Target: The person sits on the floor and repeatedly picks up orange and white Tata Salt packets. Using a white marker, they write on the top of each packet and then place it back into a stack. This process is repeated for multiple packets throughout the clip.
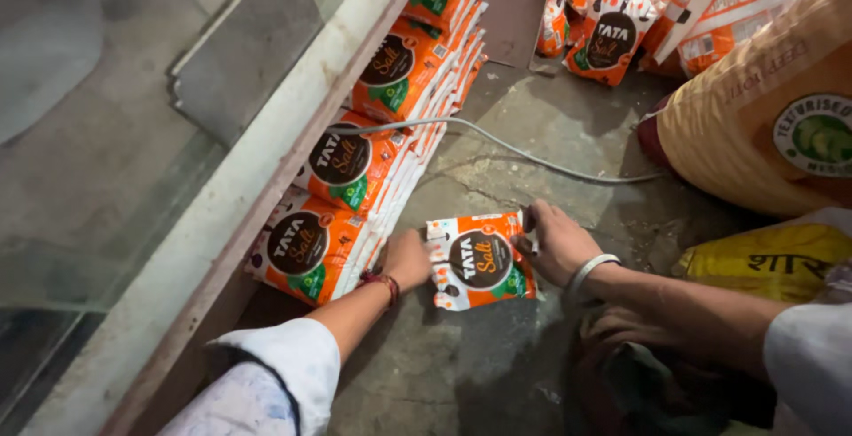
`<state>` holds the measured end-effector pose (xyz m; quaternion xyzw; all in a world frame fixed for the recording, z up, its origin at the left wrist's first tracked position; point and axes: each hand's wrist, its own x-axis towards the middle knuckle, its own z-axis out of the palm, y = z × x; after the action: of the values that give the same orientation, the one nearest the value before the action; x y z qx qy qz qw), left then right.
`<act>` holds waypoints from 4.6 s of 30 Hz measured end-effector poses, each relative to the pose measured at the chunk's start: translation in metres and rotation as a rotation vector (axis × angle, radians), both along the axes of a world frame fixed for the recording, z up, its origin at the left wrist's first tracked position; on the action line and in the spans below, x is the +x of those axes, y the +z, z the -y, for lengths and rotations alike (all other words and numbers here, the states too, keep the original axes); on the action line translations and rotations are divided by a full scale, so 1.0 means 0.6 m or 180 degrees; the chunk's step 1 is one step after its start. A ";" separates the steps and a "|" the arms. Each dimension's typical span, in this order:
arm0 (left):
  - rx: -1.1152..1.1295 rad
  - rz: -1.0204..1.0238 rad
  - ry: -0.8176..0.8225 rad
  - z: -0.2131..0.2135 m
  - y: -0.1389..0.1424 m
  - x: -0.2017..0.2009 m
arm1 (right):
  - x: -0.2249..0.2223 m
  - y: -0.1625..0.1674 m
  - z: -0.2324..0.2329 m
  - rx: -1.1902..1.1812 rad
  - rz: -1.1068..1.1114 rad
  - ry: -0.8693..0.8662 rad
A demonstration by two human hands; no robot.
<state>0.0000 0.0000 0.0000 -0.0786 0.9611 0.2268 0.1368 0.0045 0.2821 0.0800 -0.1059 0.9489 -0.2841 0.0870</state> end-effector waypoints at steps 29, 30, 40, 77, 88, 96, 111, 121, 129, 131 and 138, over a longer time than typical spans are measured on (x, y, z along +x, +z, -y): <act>-0.0105 -0.1561 -0.1718 -0.117 0.170 0.155 | -0.029 0.027 0.045 0.0221 -0.0278 0.0468; -0.0187 -0.1400 -0.1674 -0.119 0.163 0.151 | -0.034 0.026 0.047 0.0262 -0.0268 0.0362; -0.0310 -0.1369 -0.1575 -0.116 0.143 0.084 | 0.001 0.035 0.057 -0.0310 -0.0667 -0.0161; -0.0043 -0.1929 -0.2017 -0.126 0.122 0.089 | 0.130 0.052 0.092 -0.0799 0.0348 -0.1746; -0.0641 -0.1143 -0.1480 -0.167 0.103 0.045 | 0.049 0.093 0.094 -0.1154 -0.0422 -0.1640; 0.0253 -0.1031 -0.1104 -0.162 0.119 0.070 | 0.046 0.069 0.084 -0.0906 -0.0225 -0.1163; -0.1000 -0.1342 -0.2109 -0.144 0.110 0.082 | 0.016 0.017 0.072 -0.1028 -0.0412 -0.1103; 0.2009 -0.1721 0.0836 -0.127 0.105 0.124 | 0.013 -0.002 0.069 -0.0814 -0.0131 -0.1569; 0.1497 0.0062 0.1886 -0.053 0.080 0.069 | 0.021 -0.017 0.074 -0.0669 -0.0177 -0.1480; 0.2309 0.0201 0.2014 -0.038 0.086 0.064 | 0.020 -0.026 0.077 -0.0638 -0.0049 -0.1479; 0.3179 -0.0137 0.1770 -0.052 0.071 0.053 | 0.027 -0.040 0.070 -0.0895 0.0261 -0.1760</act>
<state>0.0319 0.0314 0.0425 -0.2497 0.6830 0.6825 0.0729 0.0210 0.2401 0.0561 0.1568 0.8889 -0.4295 0.0292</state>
